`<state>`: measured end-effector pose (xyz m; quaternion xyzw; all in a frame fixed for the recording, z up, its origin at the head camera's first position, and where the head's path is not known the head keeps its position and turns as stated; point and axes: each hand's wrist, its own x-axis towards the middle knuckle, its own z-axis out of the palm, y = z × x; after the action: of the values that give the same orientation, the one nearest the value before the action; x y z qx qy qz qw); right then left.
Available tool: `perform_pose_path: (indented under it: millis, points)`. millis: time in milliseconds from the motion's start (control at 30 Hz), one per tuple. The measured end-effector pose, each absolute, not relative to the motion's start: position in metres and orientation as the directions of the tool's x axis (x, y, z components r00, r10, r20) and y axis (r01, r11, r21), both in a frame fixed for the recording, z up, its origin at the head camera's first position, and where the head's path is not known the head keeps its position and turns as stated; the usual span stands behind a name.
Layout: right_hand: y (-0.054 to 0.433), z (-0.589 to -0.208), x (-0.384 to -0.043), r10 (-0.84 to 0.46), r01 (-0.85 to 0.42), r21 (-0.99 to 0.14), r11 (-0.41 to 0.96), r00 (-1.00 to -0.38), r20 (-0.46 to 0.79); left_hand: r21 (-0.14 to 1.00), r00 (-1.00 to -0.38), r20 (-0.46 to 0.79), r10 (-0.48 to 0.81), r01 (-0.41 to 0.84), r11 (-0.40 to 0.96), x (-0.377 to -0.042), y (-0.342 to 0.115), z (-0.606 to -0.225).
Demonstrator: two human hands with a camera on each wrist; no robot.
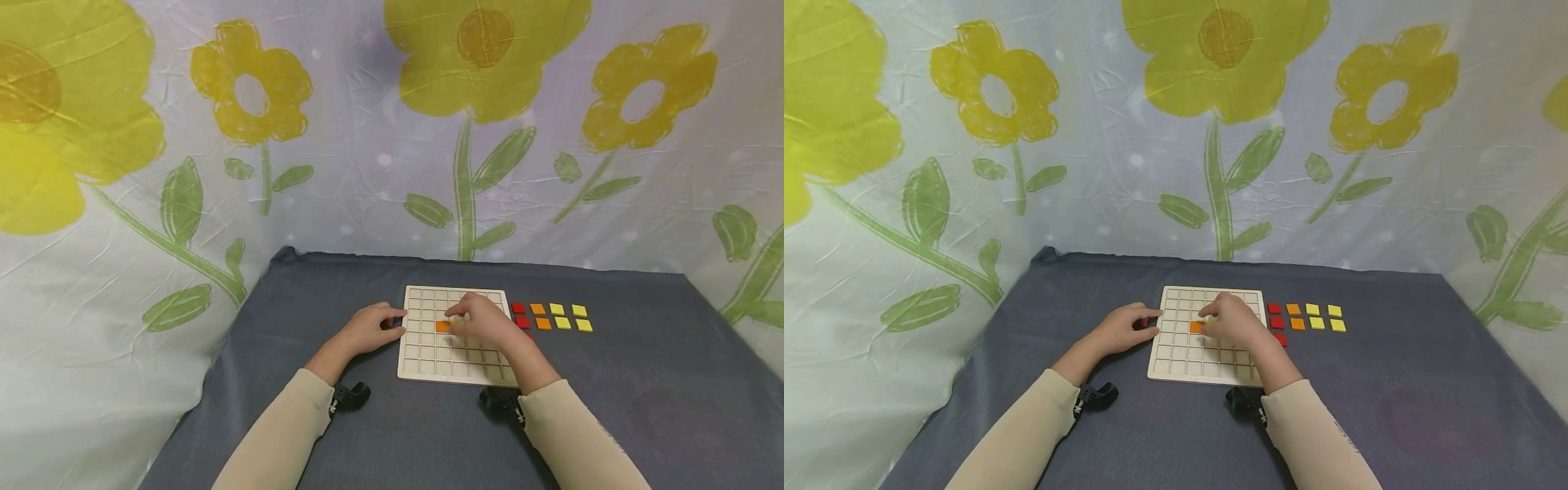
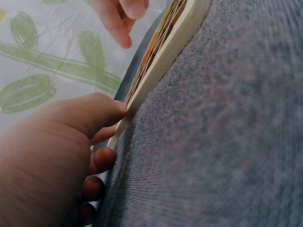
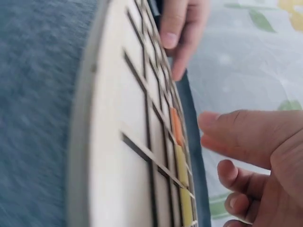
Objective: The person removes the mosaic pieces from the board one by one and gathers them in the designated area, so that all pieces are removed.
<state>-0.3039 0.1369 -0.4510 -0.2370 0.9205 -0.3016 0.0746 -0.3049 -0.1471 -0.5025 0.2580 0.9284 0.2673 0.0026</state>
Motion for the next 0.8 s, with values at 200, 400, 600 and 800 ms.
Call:
perform_pose_path:
  millis: [200, 400, 600, 800]
  points:
    - [0.129, -0.459, -0.302, -0.505, -0.463, -0.464, 0.755, -0.862, 0.037, 0.493, -0.862, 0.146, 0.485, 0.488, 0.72, -0.306, -0.147, -0.503]
    - [0.127, -0.462, -0.3, -0.517, -0.497, -0.409, 0.766, -0.853, 0.069, 0.492, -0.865, 0.13, 0.485, 0.481, 0.726, -0.307, -0.146, -0.502]
    - [0.125, -0.461, -0.301, -0.491, -0.481, -0.409, 0.776, -0.867, 0.087, 0.501, -0.863, 0.137, 0.486, 0.483, 0.718, -0.306, -0.146, -0.501]
    - [0.122, -0.463, -0.3, -0.462, -0.465, -0.414, 0.783, -0.879, 0.113, 0.504, -0.865, 0.135, 0.483, 0.48, 0.718, -0.305, -0.147, -0.502]
